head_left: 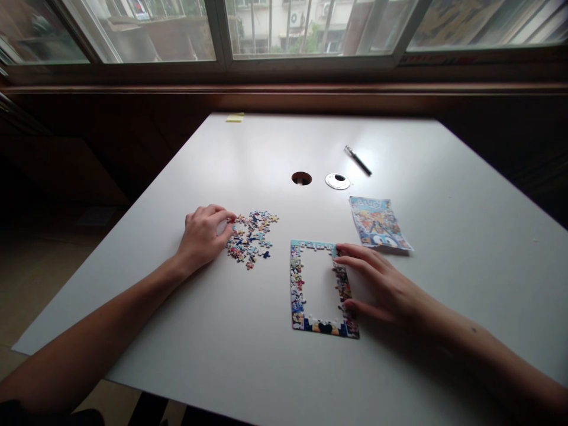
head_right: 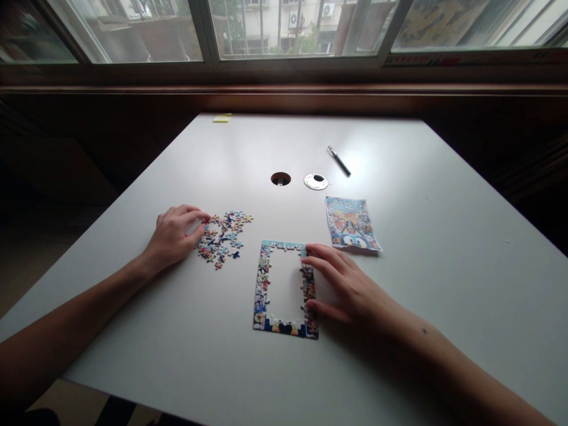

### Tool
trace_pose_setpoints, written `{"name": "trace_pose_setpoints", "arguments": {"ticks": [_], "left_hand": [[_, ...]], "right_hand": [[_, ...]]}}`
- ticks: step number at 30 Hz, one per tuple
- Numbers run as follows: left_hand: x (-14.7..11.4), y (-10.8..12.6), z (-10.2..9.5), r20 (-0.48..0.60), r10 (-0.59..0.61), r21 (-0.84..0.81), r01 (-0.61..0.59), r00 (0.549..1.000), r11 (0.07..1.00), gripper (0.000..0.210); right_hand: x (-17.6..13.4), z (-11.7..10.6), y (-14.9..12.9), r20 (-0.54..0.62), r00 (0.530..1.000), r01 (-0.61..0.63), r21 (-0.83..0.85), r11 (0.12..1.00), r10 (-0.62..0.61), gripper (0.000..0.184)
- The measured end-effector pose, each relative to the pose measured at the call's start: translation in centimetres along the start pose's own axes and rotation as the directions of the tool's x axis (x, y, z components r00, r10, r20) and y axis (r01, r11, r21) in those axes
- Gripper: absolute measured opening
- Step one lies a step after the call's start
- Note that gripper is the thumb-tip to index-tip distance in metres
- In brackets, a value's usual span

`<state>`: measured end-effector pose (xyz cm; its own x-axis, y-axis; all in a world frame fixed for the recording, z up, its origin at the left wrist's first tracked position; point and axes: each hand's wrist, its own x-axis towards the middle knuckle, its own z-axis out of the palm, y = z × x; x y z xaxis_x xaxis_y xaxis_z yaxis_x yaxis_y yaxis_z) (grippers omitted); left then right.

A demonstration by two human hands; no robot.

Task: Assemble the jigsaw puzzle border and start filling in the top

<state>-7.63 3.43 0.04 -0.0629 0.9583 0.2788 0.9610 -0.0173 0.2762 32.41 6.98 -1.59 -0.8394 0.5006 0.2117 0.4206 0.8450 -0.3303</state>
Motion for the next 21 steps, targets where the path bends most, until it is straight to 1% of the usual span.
{"name": "trace_pose_setpoints", "arguments": {"ticks": [21], "left_hand": [[0.02,0.04,-0.06,0.011,-0.007,0.007,0.007,1.0,1.0,0.023]], "right_hand": [[0.15,-0.21,-0.22,-0.015,1.0,-0.007,0.018,1.0,0.008,0.065]]}}
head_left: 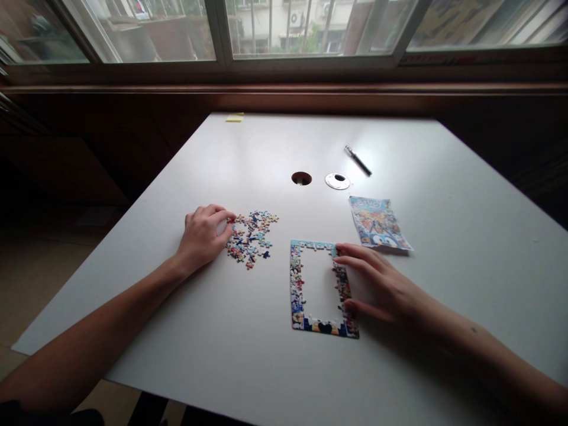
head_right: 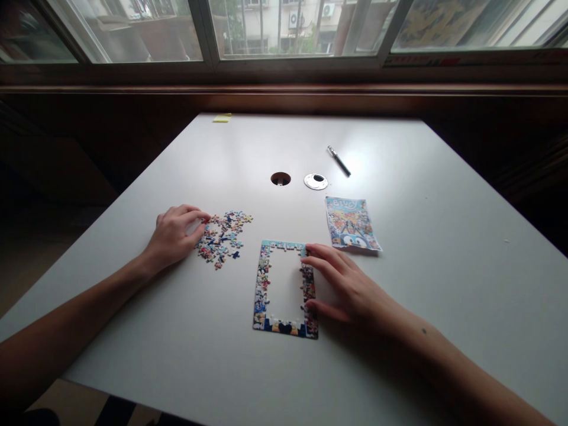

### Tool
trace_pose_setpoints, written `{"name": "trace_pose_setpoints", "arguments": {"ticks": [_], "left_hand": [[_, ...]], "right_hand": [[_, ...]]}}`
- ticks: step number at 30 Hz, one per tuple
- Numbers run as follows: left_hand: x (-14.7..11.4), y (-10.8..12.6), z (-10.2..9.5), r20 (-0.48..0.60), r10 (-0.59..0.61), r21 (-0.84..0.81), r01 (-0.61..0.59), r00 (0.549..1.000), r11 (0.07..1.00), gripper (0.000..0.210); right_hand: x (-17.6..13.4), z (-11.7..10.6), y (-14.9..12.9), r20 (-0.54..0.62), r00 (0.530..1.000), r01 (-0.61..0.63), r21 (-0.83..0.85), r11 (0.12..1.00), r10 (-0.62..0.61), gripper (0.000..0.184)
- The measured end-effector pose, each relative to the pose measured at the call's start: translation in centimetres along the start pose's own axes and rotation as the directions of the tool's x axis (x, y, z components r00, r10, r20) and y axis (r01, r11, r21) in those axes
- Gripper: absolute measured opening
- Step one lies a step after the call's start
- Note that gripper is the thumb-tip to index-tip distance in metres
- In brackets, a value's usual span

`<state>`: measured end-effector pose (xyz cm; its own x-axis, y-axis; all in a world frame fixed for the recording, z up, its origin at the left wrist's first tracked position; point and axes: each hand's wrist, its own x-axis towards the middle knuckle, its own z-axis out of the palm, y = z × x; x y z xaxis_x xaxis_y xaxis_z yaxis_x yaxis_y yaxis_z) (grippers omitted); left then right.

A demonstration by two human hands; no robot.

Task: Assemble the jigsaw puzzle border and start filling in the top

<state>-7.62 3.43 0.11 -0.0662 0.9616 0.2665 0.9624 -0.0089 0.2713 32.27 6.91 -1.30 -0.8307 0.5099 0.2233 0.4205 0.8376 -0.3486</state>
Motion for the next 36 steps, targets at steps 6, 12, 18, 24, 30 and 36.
{"name": "trace_pose_setpoints", "arguments": {"ticks": [6,12,18,24,30,36], "left_hand": [[-0.4,0.8,-0.2,-0.002,0.145,-0.013,-0.145,0.989,0.989,0.026],[-0.6,1.3,-0.4,0.037,0.313,-0.071,-0.31,0.949,0.948,0.027],[3.5,2.8,-0.4,0.172,0.597,-0.21,-0.563,0.784,0.8,0.039],[6.7,5.1,0.4,0.205,0.658,-0.368,-0.566,0.725,0.738,0.028],[6.3,5.3,0.8,0.142,0.675,-0.312,-0.614,0.724,0.725,0.033],[6.6,5.4,0.7,0.064,0.62,-0.313,-0.574,0.782,0.757,0.019]], "right_hand": [[0.0,0.0,0.0,0.008,1.0,0.004,-0.011,1.0,-0.004,0.064],[0.0,0.0,0.1,-0.004,1.0,0.002,0.002,1.0,-0.002,0.066],[0.1,0.1,0.1,-0.029,0.999,0.027,0.009,1.0,-0.026,0.064],[0.1,0.0,0.0,-0.064,0.998,0.014,0.038,0.999,-0.012,0.062],[0.1,0.4,0.1,-0.088,0.996,0.022,0.056,0.998,-0.017,0.062],[-0.1,0.6,0.5,-0.13,0.991,0.023,0.111,0.994,-0.009,0.063]]}}
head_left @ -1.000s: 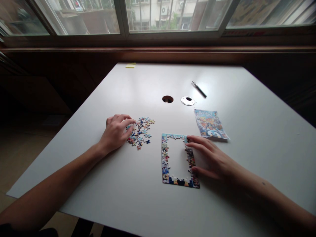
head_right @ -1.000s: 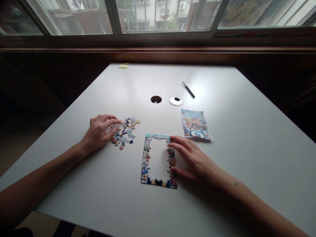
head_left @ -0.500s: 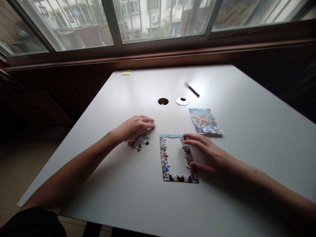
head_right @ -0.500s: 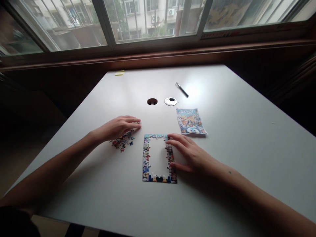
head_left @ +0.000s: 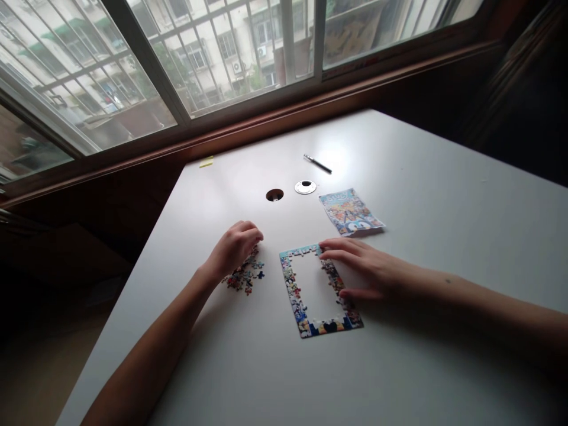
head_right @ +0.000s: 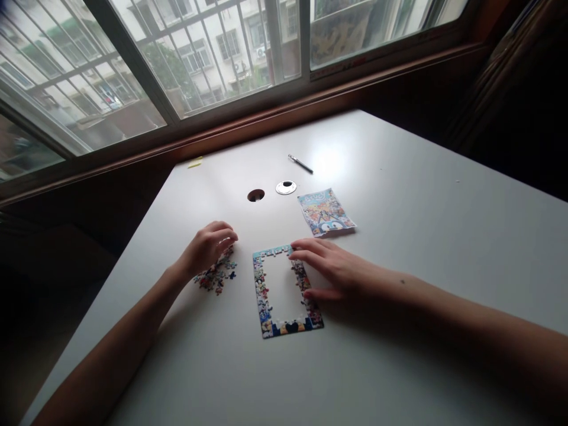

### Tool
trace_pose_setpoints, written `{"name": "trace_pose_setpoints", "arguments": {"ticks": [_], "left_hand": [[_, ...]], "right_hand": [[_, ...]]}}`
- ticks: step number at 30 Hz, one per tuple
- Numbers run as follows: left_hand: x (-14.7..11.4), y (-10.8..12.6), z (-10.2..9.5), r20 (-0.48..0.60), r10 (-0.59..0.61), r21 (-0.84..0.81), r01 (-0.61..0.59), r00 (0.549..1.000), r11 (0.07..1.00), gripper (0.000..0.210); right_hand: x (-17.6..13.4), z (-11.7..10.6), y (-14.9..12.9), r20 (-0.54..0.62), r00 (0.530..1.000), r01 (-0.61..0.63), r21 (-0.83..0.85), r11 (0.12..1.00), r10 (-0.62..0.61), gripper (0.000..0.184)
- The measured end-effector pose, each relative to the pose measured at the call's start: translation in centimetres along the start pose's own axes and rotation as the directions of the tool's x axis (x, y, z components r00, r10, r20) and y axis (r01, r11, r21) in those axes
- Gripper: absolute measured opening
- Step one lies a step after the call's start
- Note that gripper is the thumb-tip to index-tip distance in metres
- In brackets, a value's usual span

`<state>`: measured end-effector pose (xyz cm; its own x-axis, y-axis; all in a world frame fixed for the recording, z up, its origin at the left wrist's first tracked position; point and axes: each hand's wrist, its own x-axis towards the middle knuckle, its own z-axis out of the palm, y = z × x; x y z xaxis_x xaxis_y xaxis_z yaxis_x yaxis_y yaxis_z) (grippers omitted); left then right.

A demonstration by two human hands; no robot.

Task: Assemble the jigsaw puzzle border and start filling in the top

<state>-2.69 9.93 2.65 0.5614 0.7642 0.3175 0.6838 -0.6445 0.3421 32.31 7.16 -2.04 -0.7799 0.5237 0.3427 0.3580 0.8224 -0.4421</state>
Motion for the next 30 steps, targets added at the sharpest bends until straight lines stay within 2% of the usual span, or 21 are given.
{"name": "trace_pose_setpoints", "arguments": {"ticks": [2,3,5,7,9,11,13,17,25,27,30], "left_hand": [[0.2,0.7,0.2,-0.032,-0.035,-0.1,0.031,0.999,0.994,0.016],[0.2,1.2,0.3,-0.046,-0.068,-0.208,0.057,0.997,0.976,0.015],[0.3,2.6,0.9,-0.02,-0.151,-0.488,0.123,0.988,0.864,0.014],[0.2,4.2,1.6,0.045,-0.211,-0.664,0.187,0.976,0.724,0.015],[0.1,5.6,2.2,0.085,-0.258,-0.743,0.234,0.962,0.627,0.016],[-0.1,6.5,2.5,0.102,-0.295,-0.789,0.258,0.95,0.558,0.015],[-0.3,6.8,2.5,0.112,-0.344,-0.814,0.285,0.932,0.506,0.016],[-0.5,6.6,2.3,0.11,-0.44,-0.834,0.323,0.891,0.446,0.02],[-0.5,6.7,2.7,0.107,-0.427,-0.831,0.317,0.898,0.458,0.016],[-0.4,6.3,2.2,0.088,-0.419,-0.779,0.324,0.904,0.537,0.013],[-0.3,4.8,0.8,0.039,-0.369,-0.57,0.324,0.929,0.755,0.011]], "right_hand": [[0.1,-0.2,-0.2,-0.026,1.0,0.003,0.009,1.0,-0.002,0.06],[0.3,-0.4,-0.5,-0.05,0.999,0.005,0.01,1.0,-0.004,0.056],[1.1,-0.8,-1.4,-0.113,0.994,0.002,0.013,1.0,-0.001,0.045],[2.8,-1.2,-2.6,-0.177,0.983,-0.042,0.047,0.998,0.049,0.03],[5.1,-1.3,-3.6,-0.186,0.979,-0.064,0.105,0.992,0.083,0.026],[7.6,-1.2,-4.2,-0.142,0.989,-0.027,0.148,0.989,0.048,0.022],[9.5,-0.9,-4.3,-0.161,0.987,0.016,0.176,0.984,0.013,0.011],[10.6,-0.6,-4.0,-0.169,0.985,0.06,0.19,0.98,-0.027,0.009],[8.8,0.1,-3.9,-0.162,0.987,0.039,0.185,0.982,-0.009,0.01],[8.8,0.2,-3.7,-0.164,0.986,0.035,0.17,0.985,-0.007,0.014],[8.8,0.2,-3.4,-0.186,0.982,0.004,0.122,0.993,0.019,0.016]]}}
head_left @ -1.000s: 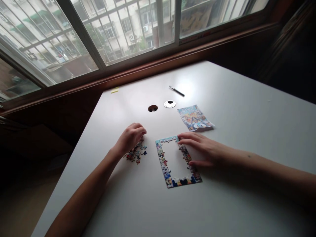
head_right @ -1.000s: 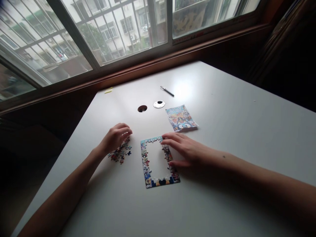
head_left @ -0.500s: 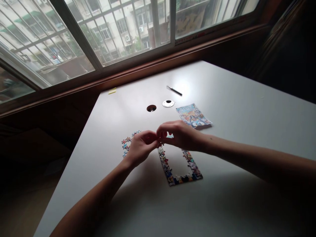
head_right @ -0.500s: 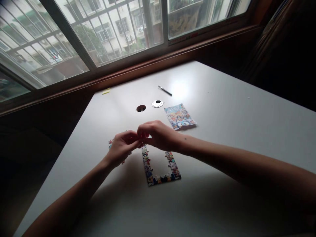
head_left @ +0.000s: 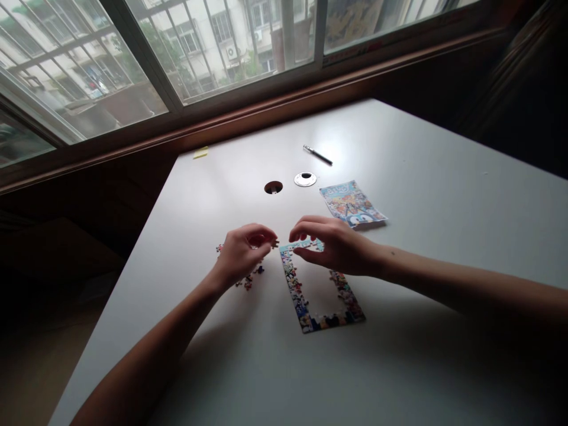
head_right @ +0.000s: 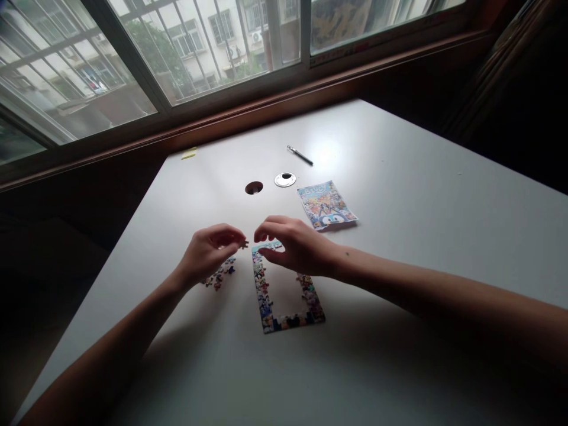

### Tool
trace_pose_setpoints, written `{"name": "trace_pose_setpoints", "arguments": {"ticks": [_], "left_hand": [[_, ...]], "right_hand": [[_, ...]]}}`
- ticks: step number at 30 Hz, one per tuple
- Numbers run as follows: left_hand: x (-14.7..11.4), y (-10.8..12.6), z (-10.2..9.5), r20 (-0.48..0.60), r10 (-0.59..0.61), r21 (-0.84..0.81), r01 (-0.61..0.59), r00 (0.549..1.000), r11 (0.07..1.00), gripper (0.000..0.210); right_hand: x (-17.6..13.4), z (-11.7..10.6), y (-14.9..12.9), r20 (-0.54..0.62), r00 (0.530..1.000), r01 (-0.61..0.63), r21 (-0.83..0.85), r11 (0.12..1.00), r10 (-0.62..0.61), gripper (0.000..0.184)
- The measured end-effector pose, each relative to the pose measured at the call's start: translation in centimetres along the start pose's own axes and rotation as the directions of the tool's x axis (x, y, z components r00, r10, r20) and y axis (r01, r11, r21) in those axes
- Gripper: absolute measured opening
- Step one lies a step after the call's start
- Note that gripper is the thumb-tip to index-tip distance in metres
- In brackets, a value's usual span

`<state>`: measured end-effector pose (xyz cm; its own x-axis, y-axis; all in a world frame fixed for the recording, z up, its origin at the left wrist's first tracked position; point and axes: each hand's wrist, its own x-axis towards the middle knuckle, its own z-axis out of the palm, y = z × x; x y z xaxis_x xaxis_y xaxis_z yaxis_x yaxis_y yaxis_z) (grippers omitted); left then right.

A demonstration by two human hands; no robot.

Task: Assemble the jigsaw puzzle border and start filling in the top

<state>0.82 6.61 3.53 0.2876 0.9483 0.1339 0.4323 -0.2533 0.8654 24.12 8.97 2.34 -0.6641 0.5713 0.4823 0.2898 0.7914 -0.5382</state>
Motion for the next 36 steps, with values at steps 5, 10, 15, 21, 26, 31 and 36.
{"name": "trace_pose_setpoints", "arguments": {"ticks": [5,10,15,21,26,31,36], "left_hand": [[0.4,-0.3,-2.3,0.166,0.009,0.279,-0.055,0.986,0.959,0.016],[0.2,-0.9,-1.8,0.316,0.111,0.423,-0.245,0.942,0.872,0.016],[0.3,-0.8,-2.9,0.331,0.15,0.467,-0.3,0.932,0.832,0.018],[-0.6,1.4,-6.0,0.435,-0.079,0.658,-0.257,0.897,0.708,0.012],[-1.5,1.9,-5.8,0.49,-0.32,0.722,-0.171,0.811,0.67,0.018],[-1.4,1.5,-5.5,0.465,-0.388,0.755,-0.128,0.796,0.643,0.009],[-1.6,1.8,-5.5,0.487,-0.361,0.766,-0.191,0.796,0.613,0.007]], "right_hand": [[0.0,-0.1,0.5,-0.01,1.0,-0.009,-0.046,0.999,0.008,0.011],[-0.2,0.0,0.6,0.022,1.0,-0.007,-0.052,0.999,0.008,0.013],[-0.2,-0.1,0.5,0.033,0.999,-0.004,-0.052,0.999,0.006,0.014],[-0.1,-0.3,0.3,0.038,0.999,0.004,-0.066,0.998,-0.002,0.013],[-0.3,-0.3,0.1,0.052,0.999,-0.004,-0.058,0.998,0.007,0.014],[-0.2,-0.3,0.2,0.055,0.998,-0.002,-0.06,0.998,0.005,0.014],[-0.1,-0.3,0.1,0.05,0.999,0.008,-0.054,0.998,-0.005,0.015]]}}
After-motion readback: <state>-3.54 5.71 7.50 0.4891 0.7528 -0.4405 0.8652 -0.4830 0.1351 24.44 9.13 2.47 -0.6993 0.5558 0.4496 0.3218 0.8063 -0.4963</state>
